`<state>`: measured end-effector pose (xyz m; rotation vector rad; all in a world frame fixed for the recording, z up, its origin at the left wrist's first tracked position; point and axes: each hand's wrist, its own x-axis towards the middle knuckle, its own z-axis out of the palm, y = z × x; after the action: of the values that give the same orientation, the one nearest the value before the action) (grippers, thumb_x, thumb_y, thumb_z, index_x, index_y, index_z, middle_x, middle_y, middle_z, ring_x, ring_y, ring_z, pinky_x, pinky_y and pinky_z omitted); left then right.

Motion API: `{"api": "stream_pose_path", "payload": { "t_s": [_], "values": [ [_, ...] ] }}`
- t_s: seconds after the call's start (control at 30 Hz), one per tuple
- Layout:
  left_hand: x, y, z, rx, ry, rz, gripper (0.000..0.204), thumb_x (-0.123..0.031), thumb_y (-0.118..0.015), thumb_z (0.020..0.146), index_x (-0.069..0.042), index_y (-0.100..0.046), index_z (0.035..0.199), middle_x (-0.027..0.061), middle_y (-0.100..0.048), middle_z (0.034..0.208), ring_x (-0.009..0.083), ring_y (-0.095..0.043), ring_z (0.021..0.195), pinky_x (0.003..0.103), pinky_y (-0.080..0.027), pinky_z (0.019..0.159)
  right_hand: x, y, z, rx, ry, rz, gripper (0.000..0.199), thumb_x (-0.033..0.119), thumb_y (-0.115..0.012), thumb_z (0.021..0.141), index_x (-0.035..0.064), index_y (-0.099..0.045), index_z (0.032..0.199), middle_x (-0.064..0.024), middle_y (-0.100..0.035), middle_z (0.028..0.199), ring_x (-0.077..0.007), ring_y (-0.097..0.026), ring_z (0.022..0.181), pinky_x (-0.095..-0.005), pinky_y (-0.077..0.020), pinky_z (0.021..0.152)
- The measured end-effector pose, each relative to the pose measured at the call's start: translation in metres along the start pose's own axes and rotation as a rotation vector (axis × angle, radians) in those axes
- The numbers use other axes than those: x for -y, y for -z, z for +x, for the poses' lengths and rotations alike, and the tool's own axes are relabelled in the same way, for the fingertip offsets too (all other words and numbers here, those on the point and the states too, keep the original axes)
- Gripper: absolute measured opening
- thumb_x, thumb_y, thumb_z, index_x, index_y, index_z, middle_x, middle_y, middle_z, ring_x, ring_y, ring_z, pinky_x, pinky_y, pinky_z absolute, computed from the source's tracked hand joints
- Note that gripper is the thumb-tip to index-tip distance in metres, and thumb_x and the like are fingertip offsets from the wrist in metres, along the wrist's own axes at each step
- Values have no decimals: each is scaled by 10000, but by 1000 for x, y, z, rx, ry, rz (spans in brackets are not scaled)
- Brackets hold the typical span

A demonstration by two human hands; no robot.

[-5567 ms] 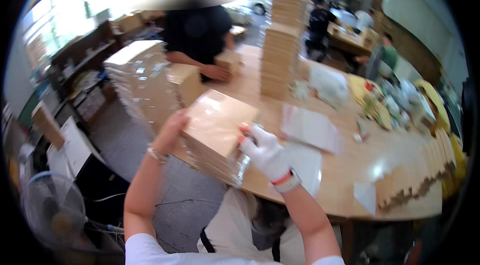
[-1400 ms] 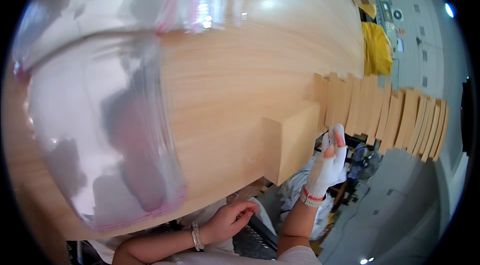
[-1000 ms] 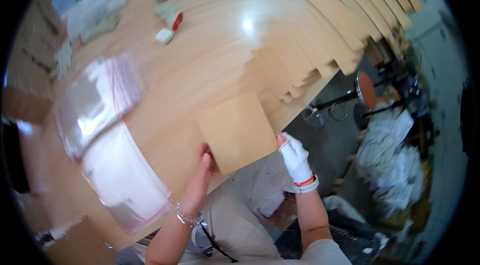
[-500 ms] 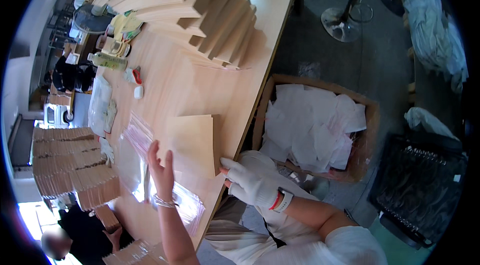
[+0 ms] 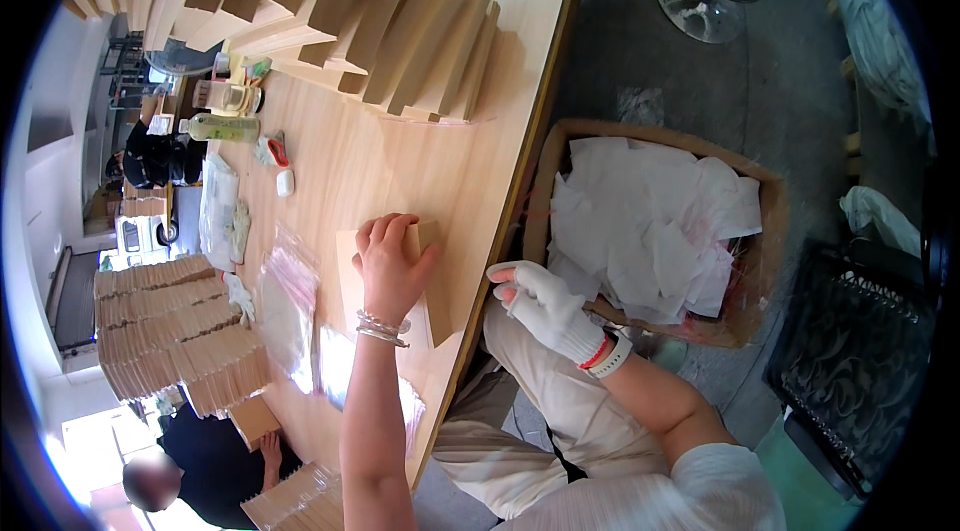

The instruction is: The person repeatedly picks up small cardboard pieces and inserts them into clear plastic bags on a table. They seal each bag and place it into a growing stack. Another person nearby stacks similar cardboard pieces.

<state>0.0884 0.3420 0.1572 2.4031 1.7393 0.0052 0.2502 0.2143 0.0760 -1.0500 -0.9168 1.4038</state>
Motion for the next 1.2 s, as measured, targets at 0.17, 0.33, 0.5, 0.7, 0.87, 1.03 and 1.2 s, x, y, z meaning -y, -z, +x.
{"api": "stream_pose_path", "payload": {
  "t_s": [0.17,0.33,0.5,0.7,0.87,1.03,1.2],
  "values": [
    [2,-2,3,-37,-3,-73,376,-233,-671,642,-110,-594,989,38,-550,1100,271,-408,1101,443,-320,843,-2,-1,1,7,-47,47,238,33,-465,818,-27,-532,1037,-97,-573,975,-144,-589,849,-252,-452,780],
    [7,-1,4,-28,-29,-139,376,-215,-675,650,-108,-585,999,31,-550,1106,276,-401,1112,448,-320,872,1,3,5,19,-99,65,238,35,-471,812,-32,-537,1031,-88,-574,958,-136,-582,855,-247,-448,784],
    [7,-1,3,-25,-31,-153,376,-200,-675,656,-108,-580,1008,33,-548,1116,273,-395,1125,446,-319,883,2,0,4,-12,-73,46,241,12,-413,831,-35,-557,1018,-62,-569,875,-99,-582,812,-235,-455,730],
    [7,1,3,-90,-69,-185,338,-143,-656,650,-75,-578,972,65,-570,1066,280,-443,1069,417,-355,875,1,0,2,-2,-62,29,220,42,-484,815,-39,-548,1009,-105,-578,964,-146,-589,855,-250,-447,781],
    [8,12,2,-164,-46,-303,296,-65,-618,636,-35,-573,928,103,-589,963,288,-497,988,371,-409,852,13,-14,5,-22,17,166,212,37,-494,818,-25,-561,1010,-127,-586,1021,-160,-601,880,-259,-473,738],
    [27,22,2,-162,95,-495,312,-73,-626,653,-40,-575,959,108,-576,954,283,-503,999,376,-428,837,36,-73,29,-142,509,-386,373,170,-616,772,-21,-518,1077,-157,-574,762,-234,-604,651,-303,-484,577],
    [26,44,-1,-18,380,-874,330,-128,-650,707,-49,-574,1018,135,-510,1112,281,-500,1030,380,-431,860,53,-117,42,-118,380,-595,397,235,-635,712,-10,-488,988,-114,-523,614,-278,-555,495,-378,-431,432]
  ]
}}
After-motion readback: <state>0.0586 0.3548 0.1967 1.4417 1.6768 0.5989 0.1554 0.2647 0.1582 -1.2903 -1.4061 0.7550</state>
